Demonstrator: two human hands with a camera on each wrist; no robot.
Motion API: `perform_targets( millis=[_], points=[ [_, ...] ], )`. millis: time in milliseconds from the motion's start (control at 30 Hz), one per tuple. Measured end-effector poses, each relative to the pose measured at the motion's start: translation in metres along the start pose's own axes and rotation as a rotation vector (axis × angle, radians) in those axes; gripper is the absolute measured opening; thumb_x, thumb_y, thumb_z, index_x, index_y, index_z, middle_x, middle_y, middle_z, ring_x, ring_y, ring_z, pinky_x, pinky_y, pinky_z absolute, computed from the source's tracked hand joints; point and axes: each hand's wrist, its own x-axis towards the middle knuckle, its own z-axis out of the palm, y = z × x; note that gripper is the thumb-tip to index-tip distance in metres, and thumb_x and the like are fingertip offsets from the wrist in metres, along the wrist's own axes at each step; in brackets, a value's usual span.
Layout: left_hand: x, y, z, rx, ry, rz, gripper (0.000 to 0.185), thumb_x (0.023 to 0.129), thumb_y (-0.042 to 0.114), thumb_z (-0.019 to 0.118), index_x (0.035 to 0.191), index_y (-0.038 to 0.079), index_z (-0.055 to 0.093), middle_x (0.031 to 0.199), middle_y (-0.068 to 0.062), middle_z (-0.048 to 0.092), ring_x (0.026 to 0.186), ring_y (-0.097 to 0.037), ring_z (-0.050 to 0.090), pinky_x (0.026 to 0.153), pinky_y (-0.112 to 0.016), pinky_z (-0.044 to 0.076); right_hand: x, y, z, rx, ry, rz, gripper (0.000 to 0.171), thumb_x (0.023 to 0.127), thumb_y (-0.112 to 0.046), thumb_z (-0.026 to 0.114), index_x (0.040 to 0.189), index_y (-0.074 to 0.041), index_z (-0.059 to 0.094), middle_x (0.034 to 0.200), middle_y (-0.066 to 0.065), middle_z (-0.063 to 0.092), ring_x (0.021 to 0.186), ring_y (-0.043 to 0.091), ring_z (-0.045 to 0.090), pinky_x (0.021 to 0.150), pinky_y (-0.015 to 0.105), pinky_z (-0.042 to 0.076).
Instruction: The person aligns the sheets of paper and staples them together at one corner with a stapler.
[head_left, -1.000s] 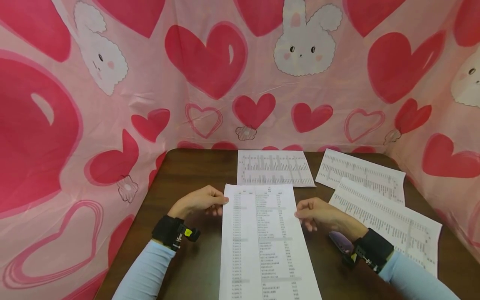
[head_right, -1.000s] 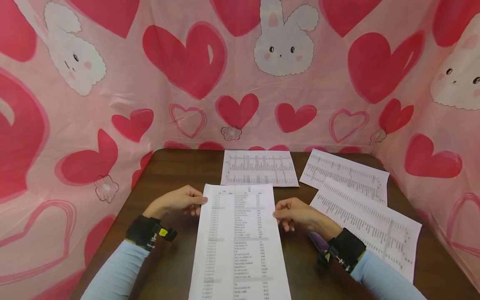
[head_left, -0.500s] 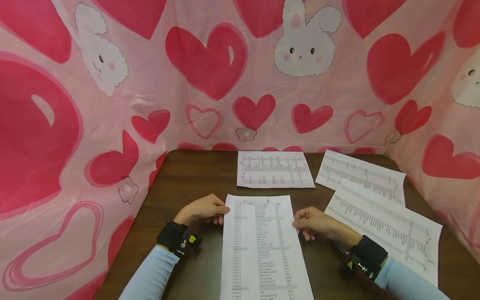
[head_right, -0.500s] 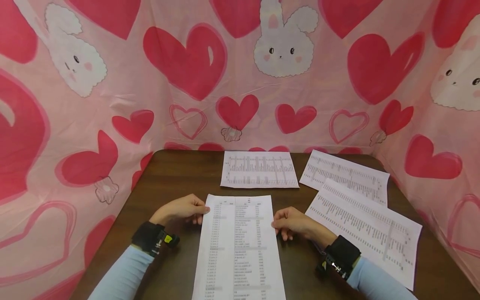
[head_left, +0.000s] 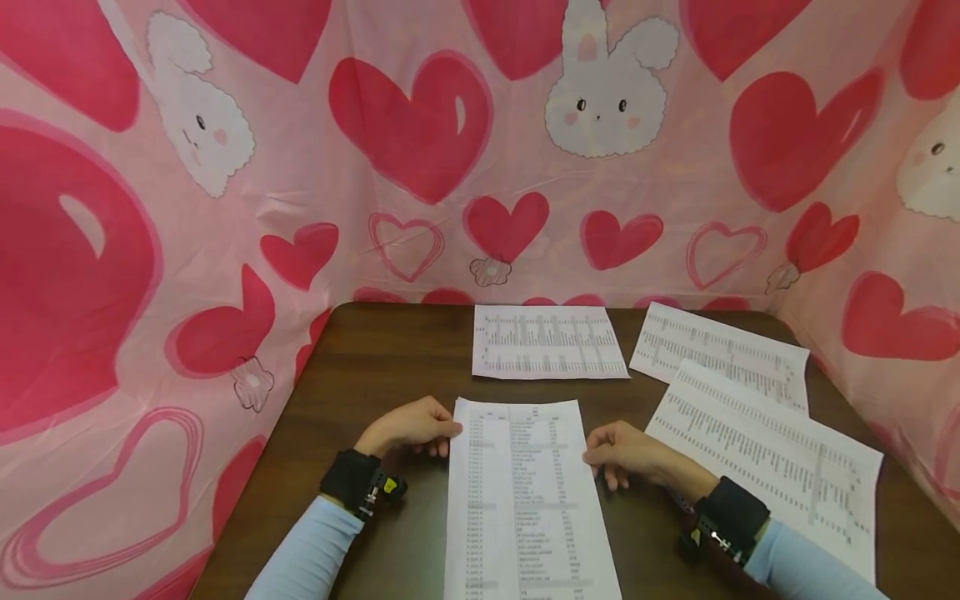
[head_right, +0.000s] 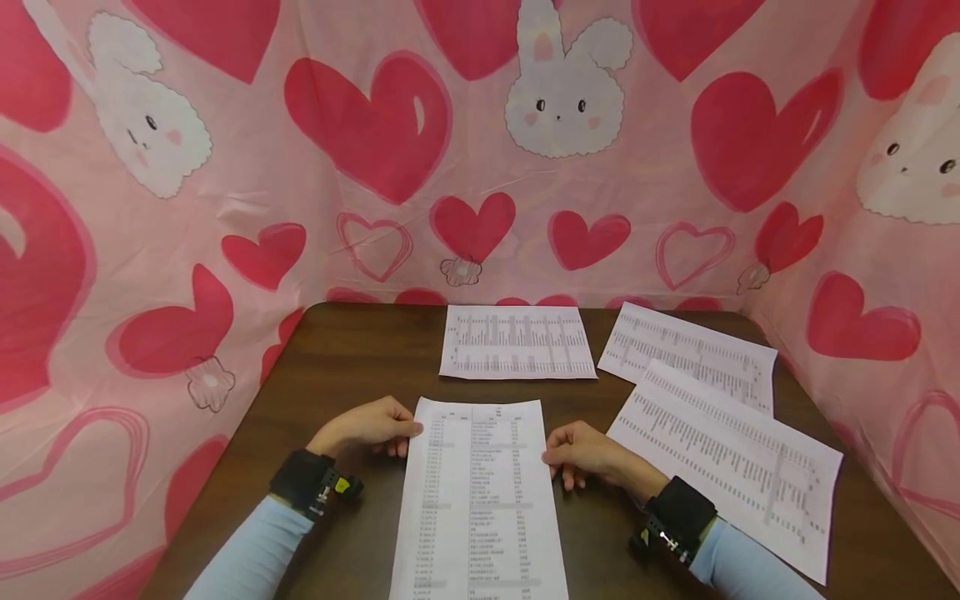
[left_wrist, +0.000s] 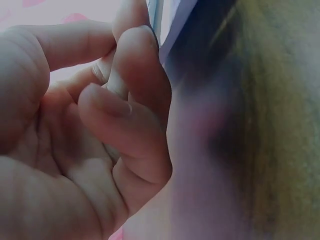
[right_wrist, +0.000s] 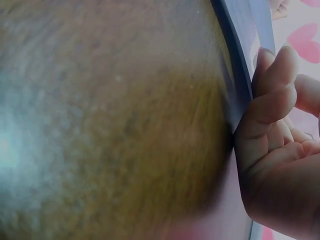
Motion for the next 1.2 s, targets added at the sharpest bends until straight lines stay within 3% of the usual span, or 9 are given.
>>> perform_targets(
  millis=[300,700,900,1200],
  points=[
    [0.0,0.002,0.005,0.03,0.007,-0.049,0.031,0.096,0.026,0.062,0.071,0.012,0.073,0.057,0.0,0.063,0.048,-0.013,0.051,0.042,-0.023,0.033,-0.001,-0.001,0.002,-0.036,-0.018,-0.018,0.02,0.092,-0.012,0.064,0.09,0.007,0.059,0.071,0.003,0.067,0.045,0.005,0.059,0.04,0.017,0.04],
    [0.0,0.003,0.009,0.049,0.019,-0.104,0.033,0.096,0.027,0.062,0.069,0.01,0.072,0.056,0.0,0.063,0.048,-0.013,0.051,0.043,-0.023,0.031,0.0,-0.002,0.002,-0.041,-0.033,0.002,0.019,0.092,-0.013,0.064,0.09,0.006,0.06,0.071,0.004,0.069,0.045,0.005,0.061,0.039,0.016,0.04],
    [0.002,0.002,0.011,0.066,0.025,-0.093,0.034,0.096,0.028,0.062,0.068,0.01,0.07,0.056,0.001,0.063,0.047,-0.011,0.051,0.041,-0.023,0.032,0.001,-0.002,0.0,-0.034,-0.039,0.014,0.017,0.093,-0.013,0.063,0.09,0.004,0.059,0.071,0.003,0.068,0.045,0.005,0.061,0.039,0.016,0.041],
    [0.002,-0.004,0.011,0.04,0.032,-0.123,0.037,0.097,0.034,0.059,0.07,0.012,0.07,0.058,0.001,0.064,0.048,-0.011,0.053,0.041,-0.023,0.032,-0.001,-0.004,0.0,-0.103,0.028,0.031,0.019,0.092,-0.016,0.065,0.091,0.003,0.064,0.068,0.003,0.068,0.043,0.005,0.058,0.039,0.017,0.04]
  ],
)
